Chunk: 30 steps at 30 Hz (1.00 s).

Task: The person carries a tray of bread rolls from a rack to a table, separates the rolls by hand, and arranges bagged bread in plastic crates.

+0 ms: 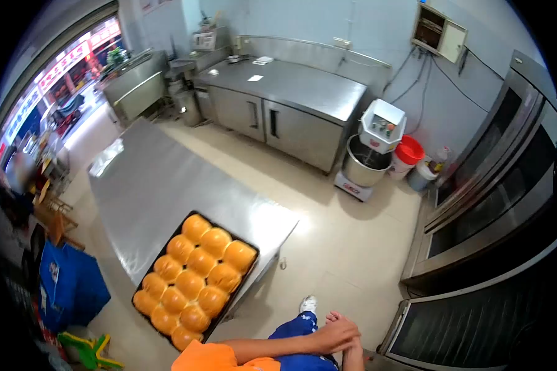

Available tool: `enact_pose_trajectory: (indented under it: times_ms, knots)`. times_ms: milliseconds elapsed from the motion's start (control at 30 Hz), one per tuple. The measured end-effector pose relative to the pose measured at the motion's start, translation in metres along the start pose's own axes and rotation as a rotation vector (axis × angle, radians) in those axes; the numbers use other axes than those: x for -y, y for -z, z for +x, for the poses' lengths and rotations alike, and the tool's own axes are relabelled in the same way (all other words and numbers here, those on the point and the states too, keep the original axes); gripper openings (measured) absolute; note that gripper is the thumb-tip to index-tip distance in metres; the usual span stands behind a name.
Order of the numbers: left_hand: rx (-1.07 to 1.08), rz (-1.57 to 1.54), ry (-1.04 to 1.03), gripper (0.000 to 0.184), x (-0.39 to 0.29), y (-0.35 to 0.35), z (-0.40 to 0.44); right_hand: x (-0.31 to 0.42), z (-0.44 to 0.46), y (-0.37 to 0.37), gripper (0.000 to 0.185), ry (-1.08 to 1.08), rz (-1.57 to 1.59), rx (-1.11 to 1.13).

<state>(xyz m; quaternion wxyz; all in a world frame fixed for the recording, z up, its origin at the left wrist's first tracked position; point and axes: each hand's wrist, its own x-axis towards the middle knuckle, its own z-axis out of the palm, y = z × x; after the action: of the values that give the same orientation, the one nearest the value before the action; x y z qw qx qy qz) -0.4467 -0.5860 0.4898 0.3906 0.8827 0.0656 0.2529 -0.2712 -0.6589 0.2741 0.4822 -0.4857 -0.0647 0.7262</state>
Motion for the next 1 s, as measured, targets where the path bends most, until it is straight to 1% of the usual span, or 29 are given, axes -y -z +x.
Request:
enact_pose_trajectory:
  times_ms: [67,100,133,200,233,333,367,433,467,500,567,600,633,700,733,767,800,833,900,967,1000]
  knots:
    - [-0.093,-0.04,-0.023,0.039,0.029,0.014,0.062,0.042,-0.008,0.022,0.067,0.128,0.098,0.002]
    - [-0.138,-0.038,-0.036,0.04,0.044,0.026,0.092,0.083,-0.012,0.006,0.068,0.202,0.146,0.021]
    - [-0.061,0.017,-0.033,0.044,0.061,0.032,0.118,0.129,-0.005,-0.015,0.07,0.283,0.194,0.058]
    - [-0.125,0.146,-0.079,0.047,0.106,0.027,0.167,0.197,0.023,-0.044,0.074,0.422,0.285,0.148]
    - [-0.157,0.211,-0.106,0.049,0.129,0.03,0.183,0.215,0.042,-0.049,0.074,0.4,0.289,0.18]
    - [-0.24,0.239,-0.102,0.053,0.21,0.089,0.234,0.276,0.121,-0.06,0.074,0.336,0.29,0.264]
    - [-0.262,0.23,0.032,0.052,0.246,0.091,0.236,0.29,0.145,-0.065,0.074,0.305,0.294,0.286]
    - [-0.329,0.216,0.278,0.05,0.34,0.09,0.245,0.336,0.199,-0.069,0.074,0.258,0.278,0.337]
    - [-0.347,0.33,0.335,0.046,0.377,0.109,0.251,0.358,0.222,-0.07,0.066,0.133,0.554,0.287]
    - [-0.364,0.441,0.403,0.043,0.403,0.132,0.249,0.384,0.24,-0.071,0.064,0.106,0.522,0.331]
    - [-0.586,0.025,0.878,0.039,0.434,0.176,0.262,0.451,0.264,-0.077,0.063,0.049,0.448,0.411]
    - [-0.632,0.21,0.932,0.038,0.465,0.183,0.243,0.491,0.277,-0.092,0.06,-0.007,0.551,0.262]
    - [-0.67,0.392,0.982,0.037,0.489,0.185,0.222,0.524,0.293,-0.098,0.057,-0.024,0.558,0.353]
    - [-0.715,0.432,1.118,0.038,0.493,0.226,0.217,0.6,0.338,-0.12,0.056,-0.048,0.547,0.549]
    - [-0.807,0.38,1.168,0.038,0.494,0.24,0.214,0.636,0.351,-0.15,0.055,-0.009,0.387,0.275]
    - [-0.898,0.317,1.223,0.039,0.494,0.251,0.21,0.669,0.369,-0.17,0.054,0.096,0.187,0.278]
    - [-0.97,0.321,1.293,0.038,0.494,0.26,0.207,0.696,0.39,-0.189,0.053,0.195,-0.013,0.281]
    - [-1.036,0.325,1.367,0.037,0.5,0.266,0.202,0.713,0.412,-0.205,0.05,0.168,0.024,0.316]
    - [-1.258,0.187,1.473,0.034,0.517,0.267,0.19,0.747,0.456,-0.238,0.042,0.111,0.094,0.381]
    - [-1.433,0.108,1.649,0.032,0.566,0.239,0.157,0.763,0.506,-0.282,0.037,0.036,0.221,0.338]
    - [-1.348,-0.009,1.816,0.033,0.592,0.22,0.136,0.767,0.535,-0.289,0.012,-0.023,0.235,0.438]
